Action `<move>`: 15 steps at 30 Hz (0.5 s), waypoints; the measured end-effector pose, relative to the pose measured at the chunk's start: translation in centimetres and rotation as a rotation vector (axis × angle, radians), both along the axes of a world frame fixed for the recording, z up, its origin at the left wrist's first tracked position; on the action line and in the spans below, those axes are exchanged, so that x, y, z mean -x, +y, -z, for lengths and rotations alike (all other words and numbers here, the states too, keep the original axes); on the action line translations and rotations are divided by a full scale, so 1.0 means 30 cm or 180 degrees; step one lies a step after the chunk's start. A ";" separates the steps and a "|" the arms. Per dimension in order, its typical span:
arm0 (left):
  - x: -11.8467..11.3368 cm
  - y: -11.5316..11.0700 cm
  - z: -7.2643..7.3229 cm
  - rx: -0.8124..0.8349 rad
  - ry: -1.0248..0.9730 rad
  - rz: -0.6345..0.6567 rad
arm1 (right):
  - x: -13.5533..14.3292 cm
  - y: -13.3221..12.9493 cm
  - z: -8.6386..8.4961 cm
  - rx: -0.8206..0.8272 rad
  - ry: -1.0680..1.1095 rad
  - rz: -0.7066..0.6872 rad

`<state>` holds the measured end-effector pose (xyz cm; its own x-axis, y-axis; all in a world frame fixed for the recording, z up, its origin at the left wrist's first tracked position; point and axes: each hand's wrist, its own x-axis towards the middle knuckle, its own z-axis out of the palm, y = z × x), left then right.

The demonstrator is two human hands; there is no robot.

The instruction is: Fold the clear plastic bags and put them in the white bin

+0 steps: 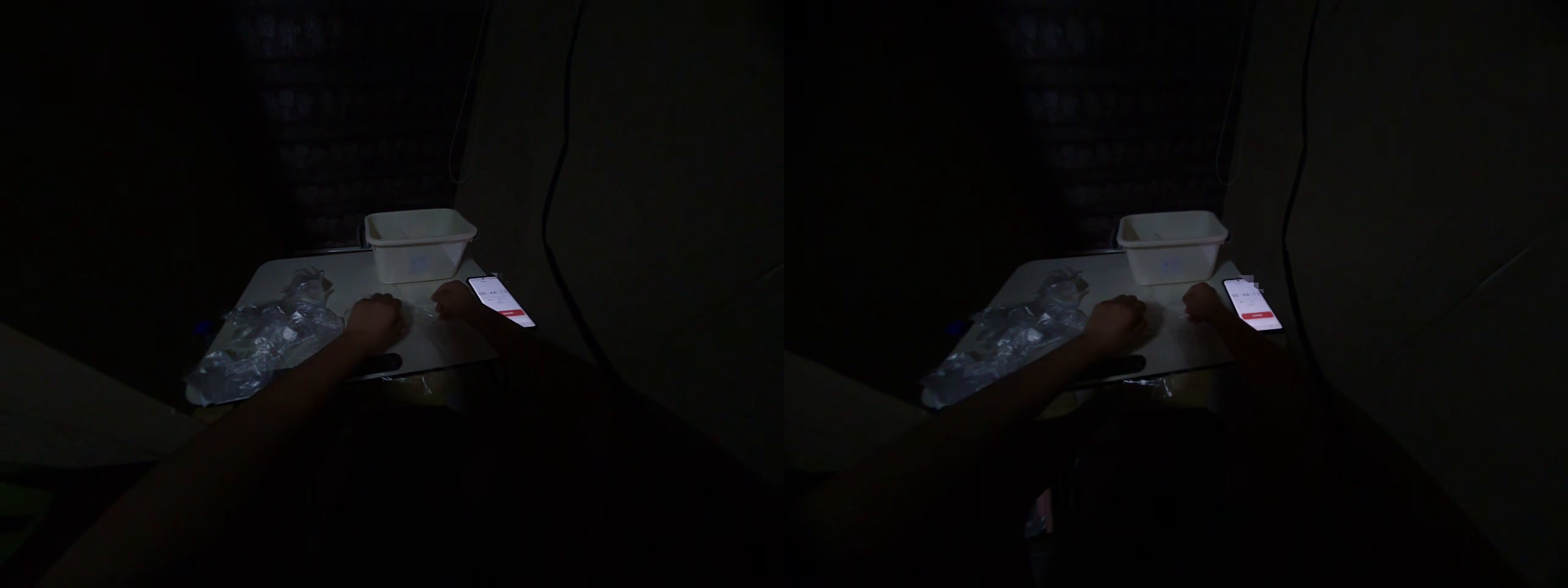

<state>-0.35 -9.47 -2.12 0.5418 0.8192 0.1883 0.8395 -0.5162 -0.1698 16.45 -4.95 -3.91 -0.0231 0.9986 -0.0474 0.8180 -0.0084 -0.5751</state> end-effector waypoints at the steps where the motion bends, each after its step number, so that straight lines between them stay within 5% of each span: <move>1: 0.032 0.023 -0.003 0.0055 -0.0020 -0.0253 | 0.001 0.001 0.000 -0.0010 -0.0100 -0.0016; 6: 0.151 0.080 0.011 0.0525 0.0089 -0.1027 | 0.029 0.001 0.000 -0.0074 -0.0482 -0.0339; 10: 0.176 0.100 0.044 0.0804 0.0128 -0.1142 | 0.045 0.004 0.020 -0.0117 -0.0782 -0.0871; 15: 0.173 0.129 0.074 0.0942 -0.0050 -0.1315 | 0.046 0.014 0.051 -0.0253 -0.1100 -0.1017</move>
